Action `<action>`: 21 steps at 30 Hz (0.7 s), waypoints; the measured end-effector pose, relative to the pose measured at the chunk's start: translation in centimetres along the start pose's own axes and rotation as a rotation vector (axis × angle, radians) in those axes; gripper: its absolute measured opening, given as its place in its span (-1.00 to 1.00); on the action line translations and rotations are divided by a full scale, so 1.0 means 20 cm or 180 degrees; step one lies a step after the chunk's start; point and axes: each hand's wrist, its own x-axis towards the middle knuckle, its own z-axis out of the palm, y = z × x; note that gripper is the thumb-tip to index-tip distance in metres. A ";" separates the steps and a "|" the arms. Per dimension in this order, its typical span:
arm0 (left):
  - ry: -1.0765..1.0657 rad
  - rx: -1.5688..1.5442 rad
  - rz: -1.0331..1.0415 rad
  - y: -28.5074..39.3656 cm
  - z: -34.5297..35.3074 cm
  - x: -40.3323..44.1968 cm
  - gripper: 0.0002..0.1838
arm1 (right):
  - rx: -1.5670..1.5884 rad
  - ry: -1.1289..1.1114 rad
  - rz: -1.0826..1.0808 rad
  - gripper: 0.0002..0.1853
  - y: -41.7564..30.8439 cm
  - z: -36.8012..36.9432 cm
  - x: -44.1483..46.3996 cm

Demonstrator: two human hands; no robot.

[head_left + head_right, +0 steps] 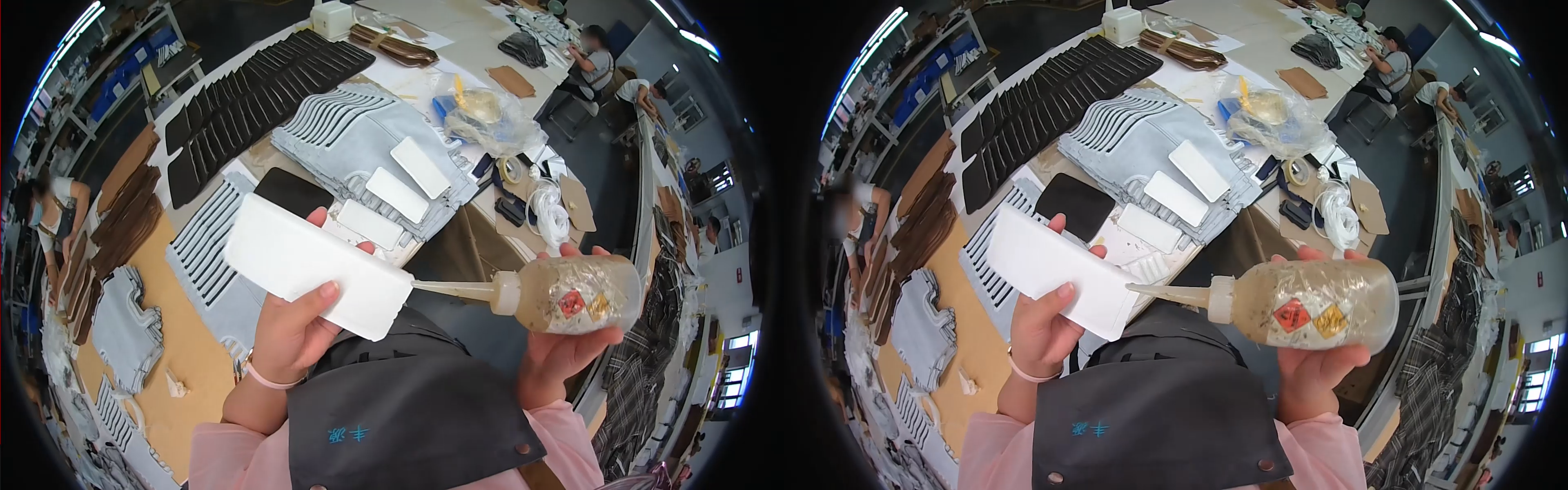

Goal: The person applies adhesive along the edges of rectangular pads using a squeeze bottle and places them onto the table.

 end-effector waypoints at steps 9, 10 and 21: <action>0.0342 0.0090 0.0127 0.02 0.07 -0.02 -0.48 | -0.0679 0.0462 0.0002 0.14 -0.04 0.02 -0.08; 0.0280 0.0088 0.0154 0.02 0.07 -0.02 -0.48 | -0.0675 0.0534 0.0030 0.15 -0.04 0.04 -0.08; 0.0230 0.0097 0.0123 0.04 0.08 -0.04 -0.51 | -0.1359 0.0701 0.0086 0.17 0.00 0.14 -0.06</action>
